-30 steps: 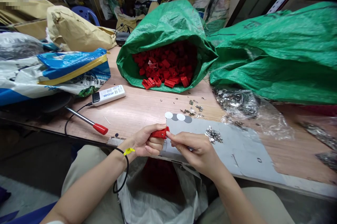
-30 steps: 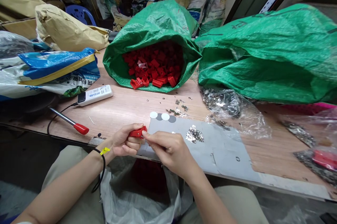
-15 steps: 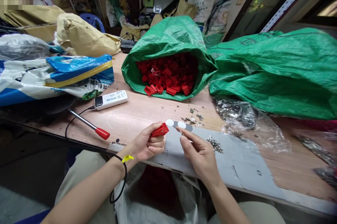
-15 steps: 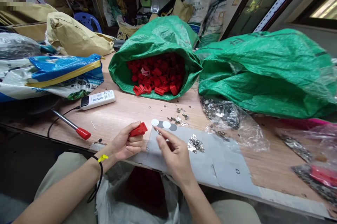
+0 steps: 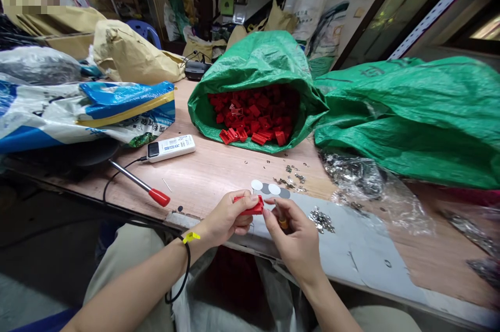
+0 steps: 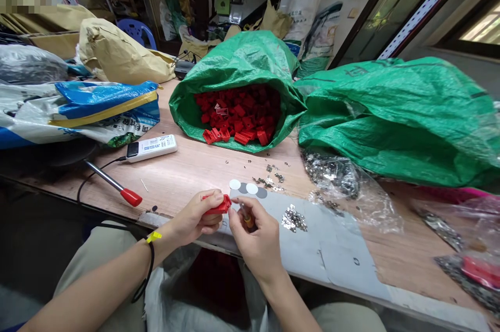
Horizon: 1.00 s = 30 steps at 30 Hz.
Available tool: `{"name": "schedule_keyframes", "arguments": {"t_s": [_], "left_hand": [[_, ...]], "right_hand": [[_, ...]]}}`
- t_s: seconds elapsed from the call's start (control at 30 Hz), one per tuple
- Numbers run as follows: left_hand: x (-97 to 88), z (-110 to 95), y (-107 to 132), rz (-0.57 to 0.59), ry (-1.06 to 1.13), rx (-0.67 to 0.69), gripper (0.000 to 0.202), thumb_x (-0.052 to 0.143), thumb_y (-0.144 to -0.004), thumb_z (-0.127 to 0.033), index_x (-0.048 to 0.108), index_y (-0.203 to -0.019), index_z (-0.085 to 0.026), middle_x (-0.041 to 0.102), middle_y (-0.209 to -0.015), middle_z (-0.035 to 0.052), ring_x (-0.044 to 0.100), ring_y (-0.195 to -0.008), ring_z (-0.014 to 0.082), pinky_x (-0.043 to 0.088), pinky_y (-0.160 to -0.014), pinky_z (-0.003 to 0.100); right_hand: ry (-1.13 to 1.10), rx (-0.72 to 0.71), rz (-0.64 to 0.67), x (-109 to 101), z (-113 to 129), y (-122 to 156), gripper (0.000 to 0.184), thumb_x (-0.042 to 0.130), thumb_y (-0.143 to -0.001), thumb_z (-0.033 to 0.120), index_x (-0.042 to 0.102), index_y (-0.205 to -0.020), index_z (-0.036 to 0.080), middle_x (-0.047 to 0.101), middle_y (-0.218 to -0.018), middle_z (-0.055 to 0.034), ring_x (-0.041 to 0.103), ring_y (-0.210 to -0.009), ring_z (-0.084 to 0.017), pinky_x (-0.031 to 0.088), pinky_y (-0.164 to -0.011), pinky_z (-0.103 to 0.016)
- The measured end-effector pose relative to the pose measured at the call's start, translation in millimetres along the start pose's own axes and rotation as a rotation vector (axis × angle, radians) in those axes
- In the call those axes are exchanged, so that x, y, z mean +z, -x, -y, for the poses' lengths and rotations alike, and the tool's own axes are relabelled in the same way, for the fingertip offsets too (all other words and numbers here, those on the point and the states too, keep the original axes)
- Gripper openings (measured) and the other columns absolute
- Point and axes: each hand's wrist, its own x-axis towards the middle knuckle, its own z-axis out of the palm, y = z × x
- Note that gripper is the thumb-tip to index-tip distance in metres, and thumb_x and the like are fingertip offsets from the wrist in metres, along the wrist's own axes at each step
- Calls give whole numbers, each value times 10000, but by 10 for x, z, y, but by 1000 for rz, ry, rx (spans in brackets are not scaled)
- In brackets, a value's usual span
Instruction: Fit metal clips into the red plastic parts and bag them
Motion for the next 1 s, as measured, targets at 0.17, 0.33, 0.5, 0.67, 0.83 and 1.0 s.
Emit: {"name": "schedule_keyframes", "arguments": {"t_s": [0.17, 0.33, 0.5, 0.67, 0.83, 1.0], "left_hand": [[-21, -18, -14, -23, 183, -26, 450, 683, -876, -473, 364, -709, -201, 168, -498, -133, 88, -440, 41, 177, -391, 129], [-41, 20, -32, -15, 230, -65, 460, 703, -858, -480, 375, -705, -197, 190, -488, -130, 84, -443, 41, 181, -383, 117], [-10, 43, -27, 2, 167, -83, 497, 721, -828, -517, 378, -681, -188, 205, -488, -129, 95, -430, 24, 186, -387, 120], [-14, 58, -16, 27, 214, -145, 514, 735, -810, -525, 372, -667, -190, 191, -476, -130, 84, -428, 25, 168, -381, 121], [-41, 75, -30, 78, 296, -205, 533, 749, -799, -524, 353, -660, -195, 193, -462, -132, 70, -424, 31, 151, -366, 122], [4, -11, 4, 64, 139, -207, 539, 726, -786, -575, 354, -669, -204, 189, -485, -128, 74, -438, 40, 126, -391, 149]], "right_hand": [[-270, 204, 306, -48, -26, -23, 464, 489, -1020, 471, 615, -1354, 175, 480, -650, 25, 369, -531, -100, 294, -467, -229], [-547, 430, 451, -46, 10, -35, 681, 563, -979, 529, 391, -1538, 180, 491, -598, 60, 230, -430, -57, 181, -403, -206], [-650, 528, 480, -50, 24, -33, 743, 623, -934, 564, 391, -1524, 177, 452, -560, 81, 178, -422, -45, 139, -390, -190], [-726, 557, 453, -52, -29, -16, 622, 656, -911, 566, 550, -1391, 186, 263, -594, 104, 125, -457, -41, 111, -405, -187], [-777, 562, 445, -41, -45, -15, 479, 635, -941, 527, 629, -1280, 188, 206, -616, 107, 82, -469, -35, 98, -412, -179], [-687, 541, 331, -120, -64, -69, 538, 636, -932, 527, 600, -1349, 191, 304, -596, 90, 151, -461, -52, 120, -418, -197]]}}
